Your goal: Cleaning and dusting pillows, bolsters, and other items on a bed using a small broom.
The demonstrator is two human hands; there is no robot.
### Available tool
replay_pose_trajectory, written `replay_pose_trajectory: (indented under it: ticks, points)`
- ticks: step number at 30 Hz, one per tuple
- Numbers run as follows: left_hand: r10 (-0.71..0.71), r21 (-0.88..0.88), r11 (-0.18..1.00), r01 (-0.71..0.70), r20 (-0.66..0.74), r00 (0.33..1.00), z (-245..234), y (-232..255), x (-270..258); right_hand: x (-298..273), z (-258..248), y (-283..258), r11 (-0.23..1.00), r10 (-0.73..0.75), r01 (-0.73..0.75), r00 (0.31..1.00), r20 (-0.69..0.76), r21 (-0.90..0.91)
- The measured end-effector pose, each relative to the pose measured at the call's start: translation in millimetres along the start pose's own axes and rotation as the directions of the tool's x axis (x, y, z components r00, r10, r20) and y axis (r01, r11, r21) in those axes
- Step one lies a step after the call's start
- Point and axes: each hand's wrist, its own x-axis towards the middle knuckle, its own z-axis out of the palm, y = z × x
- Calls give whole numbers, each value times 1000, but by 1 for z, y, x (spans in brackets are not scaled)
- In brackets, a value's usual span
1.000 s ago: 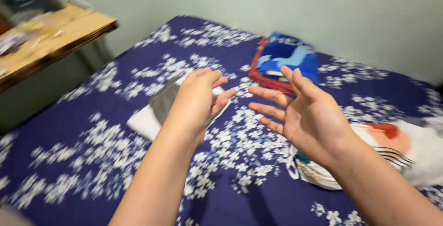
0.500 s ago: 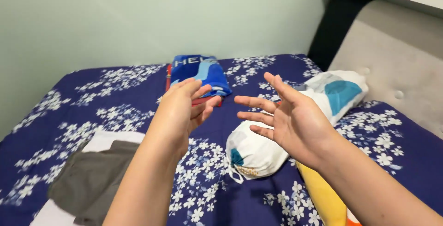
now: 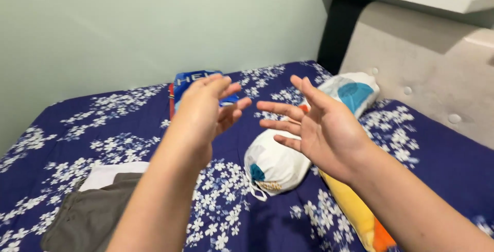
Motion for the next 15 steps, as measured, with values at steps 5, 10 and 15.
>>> replay_pose_trajectory:
  ticks: [5,10,15]
  points:
    - [-12,34,999,9,68,998,13,7,-14,-23,-23,3,995,-84,81,996,43,61]
    - [-59,17,998,58,127,990,36,-4,-32,-60,-54,1,982,-180,182,983,-32,57]
    - [-82,-4,996,84,156,984,53,-11,-59,-94,-72,-2,976,-205,207,978,-38,68]
